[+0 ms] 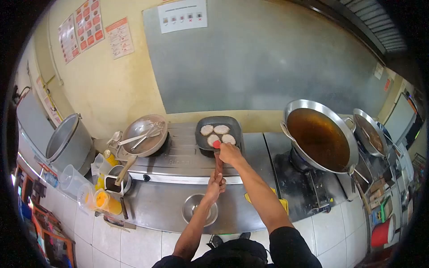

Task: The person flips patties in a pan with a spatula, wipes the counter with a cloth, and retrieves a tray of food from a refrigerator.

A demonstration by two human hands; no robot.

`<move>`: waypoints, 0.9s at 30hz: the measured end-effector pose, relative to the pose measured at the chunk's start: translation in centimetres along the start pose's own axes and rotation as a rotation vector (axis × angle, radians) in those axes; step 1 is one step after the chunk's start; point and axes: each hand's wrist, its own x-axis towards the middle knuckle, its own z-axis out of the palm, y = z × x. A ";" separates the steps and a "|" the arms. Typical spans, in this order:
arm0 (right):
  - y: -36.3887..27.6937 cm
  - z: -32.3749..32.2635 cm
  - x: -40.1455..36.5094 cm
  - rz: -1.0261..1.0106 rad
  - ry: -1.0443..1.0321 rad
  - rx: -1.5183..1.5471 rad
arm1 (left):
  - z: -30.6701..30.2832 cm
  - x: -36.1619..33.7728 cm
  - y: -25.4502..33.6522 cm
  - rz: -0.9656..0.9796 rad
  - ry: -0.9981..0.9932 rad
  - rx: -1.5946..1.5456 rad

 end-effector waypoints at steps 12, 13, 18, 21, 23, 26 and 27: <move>0.2 -3.5 4.8 -0.043 -0.173 0.005 | -0.4 -0.6 0.7 -0.033 0.004 0.007; -0.1 -3.6 5.6 -0.029 -0.118 0.010 | -0.4 -0.4 0.7 -0.035 0.002 0.030; -1.4 -0.7 10.3 -0.040 0.014 -0.075 | -0.2 -0.5 0.6 -0.003 0.018 0.074; -0.2 2.8 13.2 -0.116 -0.017 -0.122 | -0.4 -0.4 0.2 0.013 0.031 0.106; -0.3 3.1 13.1 -0.123 -0.073 -0.123 | -0.6 -0.4 0.2 0.021 0.039 0.163; 0.5 1.5 13.1 -0.130 -0.131 -0.140 | -0.8 -0.7 0.2 0.020 -0.003 0.068; 0.3 0.7 12.8 -0.122 -0.151 -0.154 | -0.8 -0.8 0.2 0.022 0.009 0.068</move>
